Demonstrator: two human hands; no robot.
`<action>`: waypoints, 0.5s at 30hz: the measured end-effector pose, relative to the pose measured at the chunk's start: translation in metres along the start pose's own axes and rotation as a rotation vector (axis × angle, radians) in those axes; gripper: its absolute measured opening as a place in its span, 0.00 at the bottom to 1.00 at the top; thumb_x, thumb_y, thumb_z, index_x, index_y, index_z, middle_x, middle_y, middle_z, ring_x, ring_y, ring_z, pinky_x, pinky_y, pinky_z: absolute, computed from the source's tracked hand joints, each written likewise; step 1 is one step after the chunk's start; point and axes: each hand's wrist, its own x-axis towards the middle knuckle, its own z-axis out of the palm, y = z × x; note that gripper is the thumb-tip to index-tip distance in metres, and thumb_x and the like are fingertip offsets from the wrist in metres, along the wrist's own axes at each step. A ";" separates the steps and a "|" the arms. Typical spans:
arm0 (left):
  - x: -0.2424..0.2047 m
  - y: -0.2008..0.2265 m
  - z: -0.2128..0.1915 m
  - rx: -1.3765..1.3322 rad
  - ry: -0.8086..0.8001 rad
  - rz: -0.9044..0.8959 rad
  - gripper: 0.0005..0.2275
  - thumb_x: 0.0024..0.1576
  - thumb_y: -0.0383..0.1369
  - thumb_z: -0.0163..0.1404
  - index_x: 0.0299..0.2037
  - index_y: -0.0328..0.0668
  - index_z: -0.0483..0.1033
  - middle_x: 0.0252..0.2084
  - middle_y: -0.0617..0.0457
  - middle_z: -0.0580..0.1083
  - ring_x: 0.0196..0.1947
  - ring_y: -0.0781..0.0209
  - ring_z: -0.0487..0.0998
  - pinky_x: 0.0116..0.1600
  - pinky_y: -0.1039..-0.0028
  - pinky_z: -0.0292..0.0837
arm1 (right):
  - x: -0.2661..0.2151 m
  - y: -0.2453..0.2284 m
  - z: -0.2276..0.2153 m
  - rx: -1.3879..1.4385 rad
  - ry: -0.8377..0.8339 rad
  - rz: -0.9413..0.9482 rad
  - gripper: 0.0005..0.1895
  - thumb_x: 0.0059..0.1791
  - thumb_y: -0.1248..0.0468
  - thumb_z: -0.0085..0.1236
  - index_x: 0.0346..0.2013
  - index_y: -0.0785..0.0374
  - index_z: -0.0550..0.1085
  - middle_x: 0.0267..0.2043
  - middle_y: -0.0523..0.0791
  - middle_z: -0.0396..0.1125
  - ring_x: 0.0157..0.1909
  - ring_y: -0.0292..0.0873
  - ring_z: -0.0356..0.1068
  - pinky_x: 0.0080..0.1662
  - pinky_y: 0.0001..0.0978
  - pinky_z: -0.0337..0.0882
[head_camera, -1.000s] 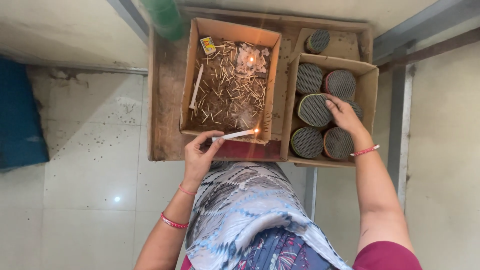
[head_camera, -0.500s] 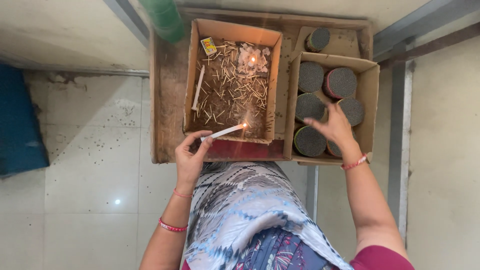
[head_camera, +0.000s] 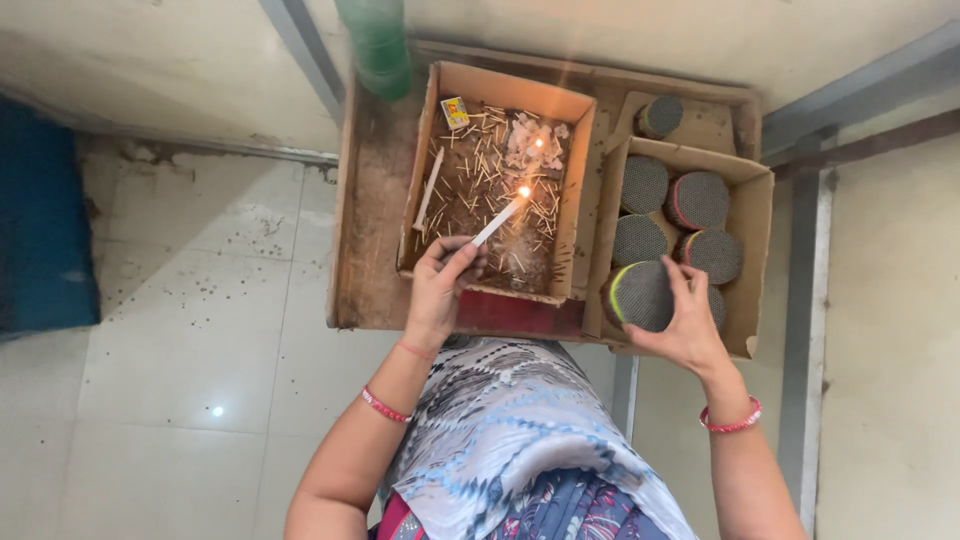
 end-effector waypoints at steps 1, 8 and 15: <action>0.003 -0.003 0.011 -0.005 0.006 0.007 0.09 0.61 0.28 0.56 0.49 0.33 0.74 0.43 0.46 0.80 0.41 0.62 0.81 0.49 0.72 0.77 | 0.004 -0.024 -0.003 -0.002 -0.005 -0.010 0.59 0.30 0.55 0.75 0.70 0.68 0.58 0.61 0.59 0.56 0.64 0.59 0.61 0.64 0.47 0.66; 0.010 -0.003 0.059 -0.144 -0.160 -0.001 0.08 0.63 0.27 0.53 0.50 0.33 0.74 0.44 0.47 0.79 0.43 0.62 0.81 0.50 0.71 0.79 | 0.022 -0.115 0.023 0.417 -0.497 -0.378 0.60 0.29 0.58 0.75 0.72 0.66 0.56 0.66 0.54 0.62 0.69 0.53 0.62 0.67 0.43 0.61; -0.008 0.005 0.048 -0.171 -0.059 0.174 0.08 0.65 0.28 0.54 0.50 0.32 0.73 0.45 0.48 0.79 0.43 0.64 0.80 0.51 0.74 0.76 | 0.024 -0.119 0.086 1.286 -0.321 -0.075 0.55 0.40 0.48 0.73 0.74 0.65 0.57 0.65 0.51 0.63 0.66 0.47 0.65 0.66 0.43 0.66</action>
